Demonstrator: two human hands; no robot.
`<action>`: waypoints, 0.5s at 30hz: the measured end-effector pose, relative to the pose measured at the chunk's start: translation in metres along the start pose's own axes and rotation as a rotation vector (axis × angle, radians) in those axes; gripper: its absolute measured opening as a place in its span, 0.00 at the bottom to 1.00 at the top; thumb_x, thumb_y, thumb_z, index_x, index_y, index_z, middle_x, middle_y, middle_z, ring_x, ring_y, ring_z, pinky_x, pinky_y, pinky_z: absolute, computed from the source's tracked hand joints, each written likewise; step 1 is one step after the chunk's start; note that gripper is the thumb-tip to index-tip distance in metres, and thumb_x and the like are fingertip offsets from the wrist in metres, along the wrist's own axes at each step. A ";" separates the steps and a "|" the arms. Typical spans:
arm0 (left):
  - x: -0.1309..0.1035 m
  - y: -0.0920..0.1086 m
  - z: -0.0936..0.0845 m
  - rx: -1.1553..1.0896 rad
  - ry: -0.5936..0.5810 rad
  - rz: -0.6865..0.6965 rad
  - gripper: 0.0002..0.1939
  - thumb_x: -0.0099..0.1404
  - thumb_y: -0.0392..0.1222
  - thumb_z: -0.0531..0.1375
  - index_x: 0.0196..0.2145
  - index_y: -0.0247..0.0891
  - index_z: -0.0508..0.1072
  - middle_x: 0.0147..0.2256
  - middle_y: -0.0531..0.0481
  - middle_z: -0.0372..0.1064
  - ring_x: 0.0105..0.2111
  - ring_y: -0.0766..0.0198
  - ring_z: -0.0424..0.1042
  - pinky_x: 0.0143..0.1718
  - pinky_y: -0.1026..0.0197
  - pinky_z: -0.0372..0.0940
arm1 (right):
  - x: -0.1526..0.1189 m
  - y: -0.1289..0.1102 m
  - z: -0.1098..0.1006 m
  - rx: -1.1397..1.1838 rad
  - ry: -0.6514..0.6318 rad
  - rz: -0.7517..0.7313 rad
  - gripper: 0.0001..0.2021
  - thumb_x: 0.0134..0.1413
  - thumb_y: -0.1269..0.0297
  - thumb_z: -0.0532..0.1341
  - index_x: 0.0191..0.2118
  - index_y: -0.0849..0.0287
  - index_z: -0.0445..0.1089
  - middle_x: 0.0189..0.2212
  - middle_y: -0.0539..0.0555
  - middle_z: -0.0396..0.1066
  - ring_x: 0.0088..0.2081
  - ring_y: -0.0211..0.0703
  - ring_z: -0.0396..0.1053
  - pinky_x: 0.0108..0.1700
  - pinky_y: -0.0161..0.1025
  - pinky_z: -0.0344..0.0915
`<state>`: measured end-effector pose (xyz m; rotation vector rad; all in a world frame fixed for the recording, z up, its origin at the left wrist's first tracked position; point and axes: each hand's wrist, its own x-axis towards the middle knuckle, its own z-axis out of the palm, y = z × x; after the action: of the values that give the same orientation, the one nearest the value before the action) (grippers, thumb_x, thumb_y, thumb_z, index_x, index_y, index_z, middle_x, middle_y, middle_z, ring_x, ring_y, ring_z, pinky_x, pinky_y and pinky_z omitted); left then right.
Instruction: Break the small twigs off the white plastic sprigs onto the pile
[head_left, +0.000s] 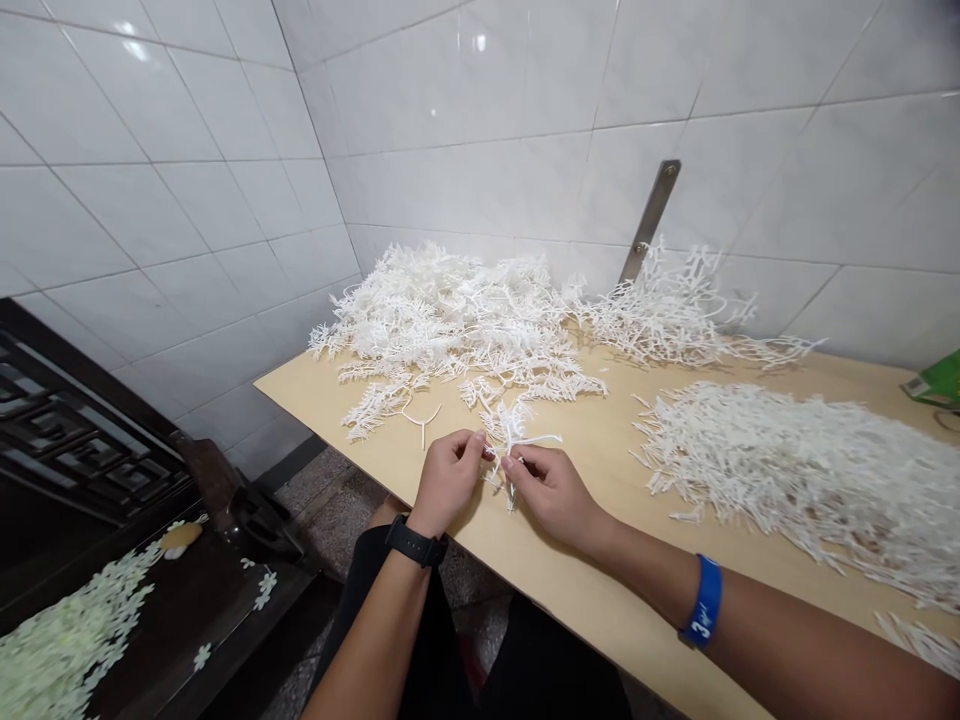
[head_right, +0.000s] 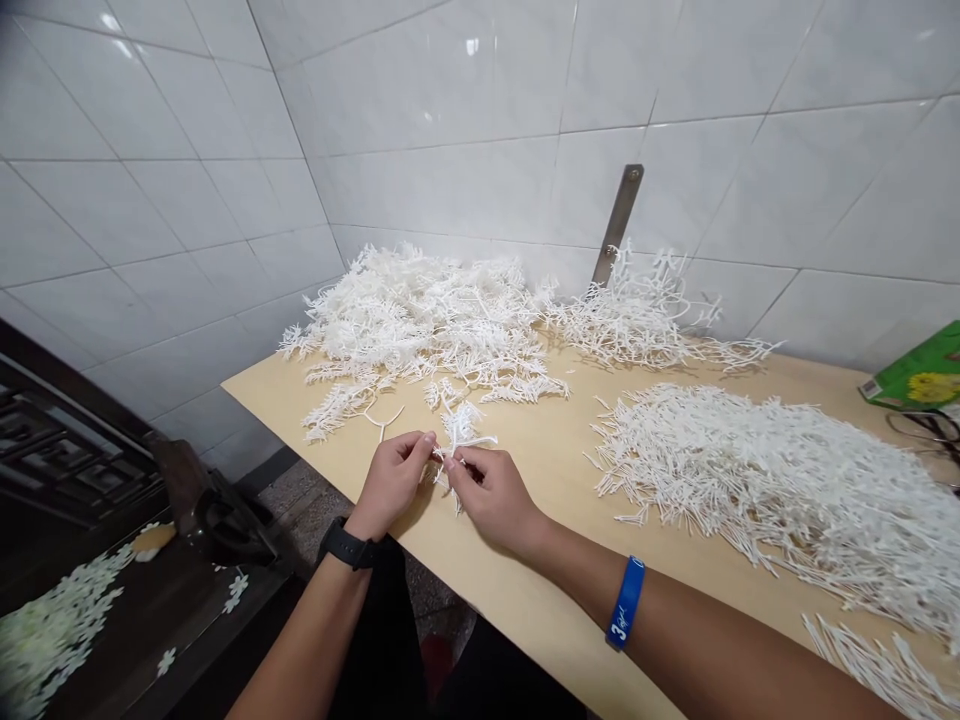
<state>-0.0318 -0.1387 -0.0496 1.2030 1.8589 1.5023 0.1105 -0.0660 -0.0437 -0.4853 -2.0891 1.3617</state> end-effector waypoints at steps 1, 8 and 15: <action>0.000 0.000 0.000 -0.005 0.008 -0.006 0.21 0.67 0.52 0.55 0.24 0.35 0.71 0.24 0.50 0.69 0.28 0.63 0.66 0.32 0.63 0.58 | 0.000 0.000 0.000 0.013 -0.009 0.014 0.22 0.64 0.53 0.53 0.20 0.56 0.54 0.17 0.46 0.52 0.23 0.37 0.52 0.28 0.37 0.50; 0.000 0.003 -0.003 -0.088 -0.123 -0.009 0.22 0.68 0.55 0.53 0.24 0.36 0.66 0.22 0.54 0.59 0.25 0.67 0.58 0.29 0.64 0.54 | 0.000 0.002 0.000 0.089 0.022 0.055 0.19 0.64 0.52 0.54 0.25 0.57 0.61 0.21 0.48 0.61 0.25 0.38 0.59 0.30 0.36 0.56; -0.001 0.006 -0.007 -0.218 -0.318 0.026 0.24 0.69 0.58 0.51 0.28 0.36 0.71 0.29 0.49 0.67 0.33 0.62 0.65 0.38 0.62 0.61 | 0.000 0.004 0.000 0.091 0.004 0.062 0.17 0.64 0.54 0.55 0.25 0.58 0.63 0.21 0.49 0.62 0.26 0.38 0.60 0.31 0.36 0.56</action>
<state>-0.0351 -0.1429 -0.0418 1.2793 1.4401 1.3912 0.1101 -0.0646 -0.0474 -0.5175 -2.0141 1.4831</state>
